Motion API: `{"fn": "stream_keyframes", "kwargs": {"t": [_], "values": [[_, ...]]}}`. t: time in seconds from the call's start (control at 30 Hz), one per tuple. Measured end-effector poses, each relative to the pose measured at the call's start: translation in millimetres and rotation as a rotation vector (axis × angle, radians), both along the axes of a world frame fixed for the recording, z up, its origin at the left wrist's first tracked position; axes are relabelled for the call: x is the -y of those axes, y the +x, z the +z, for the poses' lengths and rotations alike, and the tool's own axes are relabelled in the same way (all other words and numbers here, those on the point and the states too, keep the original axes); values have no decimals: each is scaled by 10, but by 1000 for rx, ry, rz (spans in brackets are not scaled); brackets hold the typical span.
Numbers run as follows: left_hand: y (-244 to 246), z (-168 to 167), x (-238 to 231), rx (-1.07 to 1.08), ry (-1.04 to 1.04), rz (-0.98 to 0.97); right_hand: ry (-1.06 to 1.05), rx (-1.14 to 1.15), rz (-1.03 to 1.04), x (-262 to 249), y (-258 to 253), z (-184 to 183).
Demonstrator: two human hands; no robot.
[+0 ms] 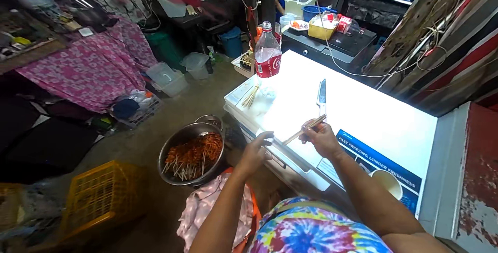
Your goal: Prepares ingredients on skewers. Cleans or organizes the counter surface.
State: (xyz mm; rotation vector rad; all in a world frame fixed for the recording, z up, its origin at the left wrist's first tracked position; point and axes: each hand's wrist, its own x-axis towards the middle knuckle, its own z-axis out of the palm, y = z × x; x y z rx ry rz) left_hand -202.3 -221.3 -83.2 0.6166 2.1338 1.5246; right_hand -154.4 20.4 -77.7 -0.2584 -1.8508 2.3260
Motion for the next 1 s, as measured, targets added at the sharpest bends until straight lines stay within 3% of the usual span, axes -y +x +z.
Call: {"fn": "stream_keyframes", "kwargs": {"t": [0.17, 0.23, 0.33, 0.47, 0.57, 0.63, 0.7, 0.77, 0.83, 0.9, 1.0], "values": [[154, 35, -124, -481, -179, 14, -132, 33, -29, 220, -13, 13], [195, 4, -191, -662, -225, 38, -306, 155, -39, 283, -20, 82], [185, -28, -187, -895, -133, 39, -437, 397, 73, 265, -56, 159], [159, 35, -90, -1222, -5, -64, -212, 453, 553, 70, -84, 32], [97, 42, -19, -1383, -38, 5, 33, 382, 742, 69, -61, 100], [44, 39, 58, -1217, -147, -13, 60, 276, 828, 48, -25, 153], [29, 144, 169, -635, -141, -209, -78, 84, 918, -10, -22, 114], [17, 171, 235, 20, 91, -448, -215, -116, 943, -20, -46, 68], [110, 44, 209, 449, 359, -605, -222, -278, 870, 48, -38, 111], [248, -156, 113, 635, 592, -711, -81, -468, 717, 143, -3, 166], [363, -393, -8, 705, 815, -724, 471, -780, 393, 270, 84, 283]]}}
